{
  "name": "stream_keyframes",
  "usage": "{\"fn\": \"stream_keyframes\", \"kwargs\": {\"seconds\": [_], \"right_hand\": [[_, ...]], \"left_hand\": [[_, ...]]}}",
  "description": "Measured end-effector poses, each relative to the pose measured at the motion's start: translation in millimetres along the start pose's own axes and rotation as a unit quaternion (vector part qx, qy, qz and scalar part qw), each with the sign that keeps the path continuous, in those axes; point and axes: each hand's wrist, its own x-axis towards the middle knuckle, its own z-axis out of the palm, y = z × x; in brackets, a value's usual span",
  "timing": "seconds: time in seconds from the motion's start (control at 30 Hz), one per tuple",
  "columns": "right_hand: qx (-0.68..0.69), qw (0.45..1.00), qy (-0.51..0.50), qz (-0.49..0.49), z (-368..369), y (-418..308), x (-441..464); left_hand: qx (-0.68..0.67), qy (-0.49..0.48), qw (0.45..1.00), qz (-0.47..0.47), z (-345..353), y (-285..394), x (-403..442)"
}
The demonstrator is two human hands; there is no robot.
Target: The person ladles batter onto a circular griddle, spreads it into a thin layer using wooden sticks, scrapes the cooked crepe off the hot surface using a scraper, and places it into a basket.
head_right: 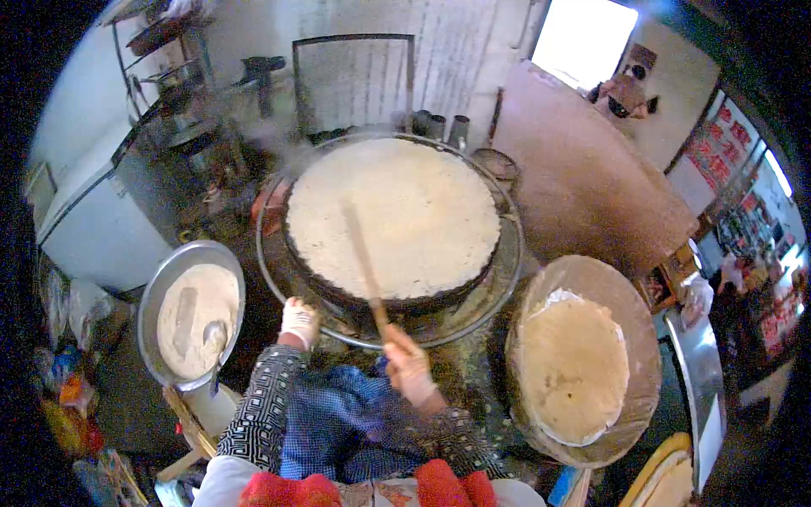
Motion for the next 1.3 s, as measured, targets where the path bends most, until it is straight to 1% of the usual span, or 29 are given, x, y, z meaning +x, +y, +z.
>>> {"fn": "stream_keyframes", "kwargs": {"seconds": [0.03, 0.07, 0.1, 0.13, 0.17, 0.23, 0.27, 0.3, 0.37, 0.43, 0.47, 0.5, 0.53, 0.57, 0.6, 0.63, 0.7, 0.73, 0.77, 0.8, 0.83, 0.93, 0.97, 1.03, 1.07, 1.13, 1.23, 1.27, 1.3], "right_hand": [[0.011, 0.999, 0.020, -0.038, -12, -15, -1], [0.064, 0.994, 0.051, -0.077, -29, -17, 9], [0.053, 0.989, 0.103, -0.088, -48, -23, 19], [0.065, 0.987, 0.128, -0.073, -66, -25, 27], [0.059, 0.980, 0.189, 0.013, -82, -24, 37], [-0.025, 0.984, 0.174, 0.023, -93, -4, 48], [-0.039, 0.991, 0.122, 0.050, -83, -14, 39], [-0.053, 0.993, 0.068, 0.082, -66, -21, 28], [-0.072, 0.994, -0.015, 0.077, -36, -5, 23], [-0.078, 0.995, -0.059, 0.033, -3, 26, 20], [-0.066, 0.994, -0.075, 0.039, 9, 37, 17], [-0.013, 0.987, -0.103, 0.123, 17, 34, 9], [-0.013, 0.987, -0.115, 0.112, 19, 34, 3], [-0.013, 0.987, -0.126, 0.101, 17, 31, -2], [0.013, 0.989, -0.095, 0.110, 14, 11, -11], [0.004, 0.999, -0.046, 0.012, 7, 2, -13], [0.057, 0.994, 0.058, -0.067, -22, -16, 2], [0.089, 0.988, 0.070, -0.107, -49, -13, 19], [0.098, 0.978, 0.149, -0.104, -61, -26, 30], [0.109, 0.977, 0.166, -0.080, -91, -17, 47], [0.051, 0.985, 0.161, -0.040, -105, -19, 52], [-0.033, 0.993, 0.115, 0.015, -87, -25, 47], [0.034, 0.997, 0.067, 0.030, -99, 13, 64], [-0.033, 0.999, 0.020, 0.028, -54, 1, 33], [-0.072, 0.996, -0.029, -0.052, -52, 24, 40], [-0.023, 0.996, -0.034, 0.074, -9, -3, 20], [-0.098, 0.995, -0.033, -0.001, 18, -5, 38], [-0.261, 0.961, -0.048, -0.074, 13, -6, 56], [-0.444, 0.882, -0.034, -0.153, 8, -7, 73]], "left_hand": [[0.012, -0.039, 0.999, -0.009, -18, 16, -7], [-0.023, -0.048, 0.999, 0.004, -32, 28, -16], [-0.057, -0.057, 0.997, 0.018, -42, 43, -22], [-0.074, -0.074, 0.994, -0.004, -44, 62, -22], [-0.089, -0.088, 0.992, -0.025, -47, 85, -22], [-0.111, -0.064, 0.992, 0.017, -68, 120, -39], [-0.117, 0.087, 0.988, 0.044, -56, 137, -49], [-0.122, 0.231, 0.963, 0.069, -40, 156, -67], [-0.188, 0.076, 0.960, 0.192, -38, 188, -110], [-0.303, -0.107, 0.929, 0.185, -46, 188, -141], [-0.291, -0.121, 0.929, 0.193, -42, 183, -146], [-0.278, -0.134, 0.930, 0.200, -38, 174, -150], [-0.276, -0.118, 0.935, 0.187, -45, 162, -152], [-0.302, -0.169, 0.924, 0.164, -53, 146, -151], [-0.311, -0.156, 0.927, 0.143, -66, 126, -151], [-0.321, -0.141, 0.928, 0.124, -75, 105, -150], [-0.328, -0.075, 0.939, 0.077, -91, 57, -139], [-0.329, 0.020, 0.942, 0.058, -83, 36, -132], [-0.326, 0.115, 0.938, 0.038, -67, 16, -121], [-0.292, 0.163, 0.942, 0.020, -53, -3, -108], [-0.257, 0.212, 0.943, 0.002, -41, -19, -92], [-0.126, 0.225, 0.966, 0.022, -14, -49, -55], [-0.110, 0.196, 0.974, 0.039, -1, -49, -46], [-0.042, 0.043, 0.997, 0.053, -18, -22, -37], [-0.074, 0.031, 0.995, 0.061, -21, -7, -38], [-0.106, 0.030, 0.993, 0.049, -37, 30, -49], [-0.201, 0.140, 0.969, 0.027, -20, 91, -46], [-0.200, 0.168, 0.965, 0.022, -25, 109, -49], [-0.228, 0.175, 0.957, 0.042, -30, 122, -49]]}}
